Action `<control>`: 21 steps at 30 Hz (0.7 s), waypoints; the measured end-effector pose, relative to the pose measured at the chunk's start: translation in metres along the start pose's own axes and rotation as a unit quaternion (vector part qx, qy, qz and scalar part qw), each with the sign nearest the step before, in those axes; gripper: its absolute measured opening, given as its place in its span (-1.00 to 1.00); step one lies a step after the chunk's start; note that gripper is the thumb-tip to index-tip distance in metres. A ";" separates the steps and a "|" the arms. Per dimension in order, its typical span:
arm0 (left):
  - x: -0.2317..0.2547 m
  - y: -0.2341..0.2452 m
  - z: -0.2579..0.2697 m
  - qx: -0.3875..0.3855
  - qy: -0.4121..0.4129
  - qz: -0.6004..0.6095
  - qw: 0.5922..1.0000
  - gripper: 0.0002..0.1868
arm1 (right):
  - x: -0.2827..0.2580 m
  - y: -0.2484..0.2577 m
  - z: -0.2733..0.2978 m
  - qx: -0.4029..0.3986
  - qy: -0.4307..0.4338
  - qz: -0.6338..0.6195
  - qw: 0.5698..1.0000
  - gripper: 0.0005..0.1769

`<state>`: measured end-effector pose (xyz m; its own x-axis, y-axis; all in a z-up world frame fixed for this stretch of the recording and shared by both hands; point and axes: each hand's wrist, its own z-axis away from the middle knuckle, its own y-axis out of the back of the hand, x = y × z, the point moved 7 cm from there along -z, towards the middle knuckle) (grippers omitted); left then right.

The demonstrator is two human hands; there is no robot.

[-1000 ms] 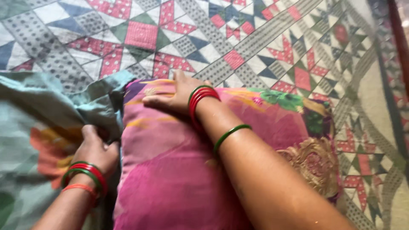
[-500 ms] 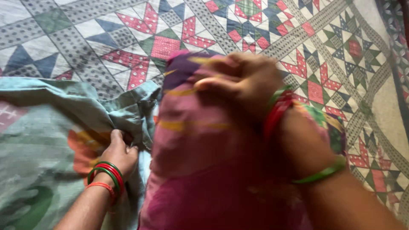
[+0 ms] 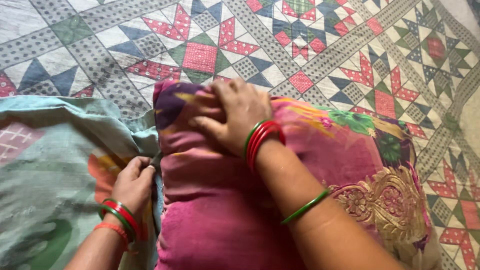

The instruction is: The person inserts a pink pillow into a light blue floral pillowcase. They align the corners, push the pillow inside, and smooth the fabric over the pillow to fit it properly.

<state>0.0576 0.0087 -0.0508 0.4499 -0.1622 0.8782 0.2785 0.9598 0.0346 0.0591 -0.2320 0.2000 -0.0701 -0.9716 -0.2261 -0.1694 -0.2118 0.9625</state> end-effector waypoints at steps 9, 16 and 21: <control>0.041 0.011 0.040 0.042 0.020 0.367 0.929 -0.77 | -0.020 -0.012 0.034 0.061 0.110 -0.047 0.991 -0.47; 0.110 0.020 0.039 0.122 -0.234 -0.136 0.955 -0.71 | -0.032 0.001 0.048 0.113 0.155 -0.090 0.977 -0.52; 0.128 0.021 0.015 0.095 -0.191 -0.053 0.976 -0.87 | -0.039 0.006 0.052 0.118 0.173 -0.082 0.974 -0.57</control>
<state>0.1080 0.0114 0.0700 0.0681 -0.2005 0.9773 0.1277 0.9733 0.1907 0.0093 -0.1899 0.2067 0.3063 -0.9128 -0.2702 -0.3743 -0.3765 0.8475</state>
